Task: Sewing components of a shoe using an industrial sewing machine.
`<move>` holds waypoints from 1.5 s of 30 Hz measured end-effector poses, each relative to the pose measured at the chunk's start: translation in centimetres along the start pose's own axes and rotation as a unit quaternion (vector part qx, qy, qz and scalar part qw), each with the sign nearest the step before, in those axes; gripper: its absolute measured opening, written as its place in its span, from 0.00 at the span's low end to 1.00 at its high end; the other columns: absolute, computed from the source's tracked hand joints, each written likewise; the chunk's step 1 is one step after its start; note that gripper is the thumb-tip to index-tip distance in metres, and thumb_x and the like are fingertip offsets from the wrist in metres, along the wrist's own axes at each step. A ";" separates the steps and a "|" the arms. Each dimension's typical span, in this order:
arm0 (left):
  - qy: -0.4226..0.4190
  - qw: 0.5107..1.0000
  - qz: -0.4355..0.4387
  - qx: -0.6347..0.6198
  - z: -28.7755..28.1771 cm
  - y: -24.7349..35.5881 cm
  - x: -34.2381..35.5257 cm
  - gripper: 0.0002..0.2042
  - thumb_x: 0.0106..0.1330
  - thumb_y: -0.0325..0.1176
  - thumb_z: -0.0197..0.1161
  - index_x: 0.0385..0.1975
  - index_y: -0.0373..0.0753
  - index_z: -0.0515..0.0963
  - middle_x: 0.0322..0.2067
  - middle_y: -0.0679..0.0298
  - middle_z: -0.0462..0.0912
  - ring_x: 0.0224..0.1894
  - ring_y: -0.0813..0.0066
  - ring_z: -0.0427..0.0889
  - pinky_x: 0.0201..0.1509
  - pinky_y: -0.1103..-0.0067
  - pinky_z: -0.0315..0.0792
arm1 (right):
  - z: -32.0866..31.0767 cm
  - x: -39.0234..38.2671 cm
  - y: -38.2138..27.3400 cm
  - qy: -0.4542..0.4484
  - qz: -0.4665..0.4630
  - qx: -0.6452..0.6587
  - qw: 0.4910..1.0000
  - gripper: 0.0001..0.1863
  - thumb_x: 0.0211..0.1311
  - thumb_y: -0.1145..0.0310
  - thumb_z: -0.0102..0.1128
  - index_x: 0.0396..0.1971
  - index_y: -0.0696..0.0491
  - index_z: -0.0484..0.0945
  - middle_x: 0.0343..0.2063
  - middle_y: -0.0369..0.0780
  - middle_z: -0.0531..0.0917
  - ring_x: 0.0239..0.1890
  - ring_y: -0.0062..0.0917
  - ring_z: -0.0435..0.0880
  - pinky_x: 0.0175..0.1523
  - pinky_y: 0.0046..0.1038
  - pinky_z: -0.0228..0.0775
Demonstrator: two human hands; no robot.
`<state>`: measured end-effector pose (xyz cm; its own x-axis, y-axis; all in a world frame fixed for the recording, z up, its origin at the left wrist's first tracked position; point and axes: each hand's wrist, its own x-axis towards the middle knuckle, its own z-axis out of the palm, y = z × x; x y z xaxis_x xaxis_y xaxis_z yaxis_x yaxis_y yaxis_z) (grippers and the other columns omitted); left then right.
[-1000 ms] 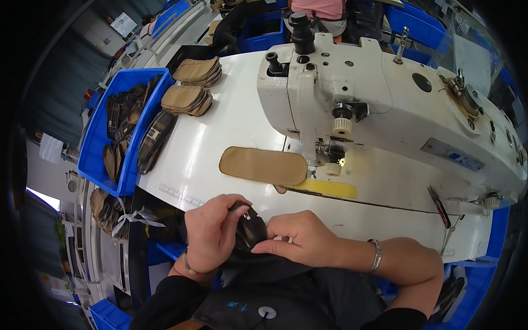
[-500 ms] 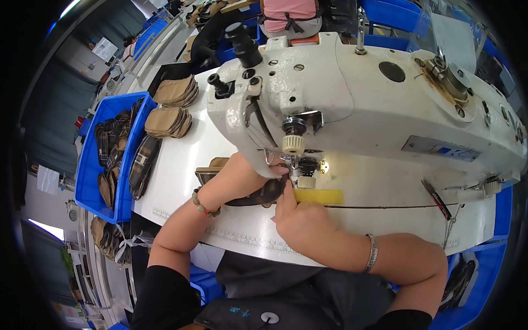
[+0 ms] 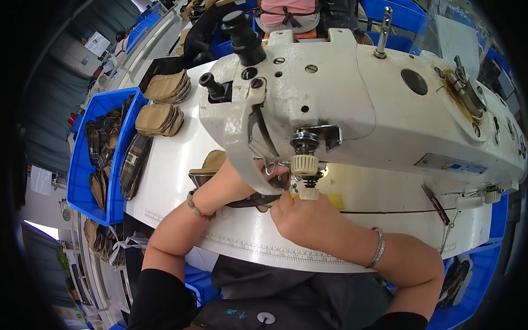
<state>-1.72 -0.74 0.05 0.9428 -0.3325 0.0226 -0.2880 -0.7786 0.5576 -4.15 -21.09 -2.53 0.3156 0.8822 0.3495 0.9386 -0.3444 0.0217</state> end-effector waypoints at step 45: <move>0.023 1.000 0.004 0.007 0.3 0.2 -0.9 0.06 0.61 0.28 0.64 0.37 0.38 0.81 0.37 0.58 0.81 0.40 0.54 0.82 0.42 0.65 0.76 | -0.2 -0.2 -0.9 -0.024 0.001 -0.095 0.995 0.18 0.44 0.73 0.61 0.38 0.65 0.82 0.16 0.33 0.73 0.17 0.18 0.75 0.22 0.23 0.68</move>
<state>-2.68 -0.73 -0.09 0.9472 -0.3138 0.0657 -0.2975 -0.7836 0.5453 -5.06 -21.04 -2.41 0.3276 0.8942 0.3052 0.8961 -0.3964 0.1997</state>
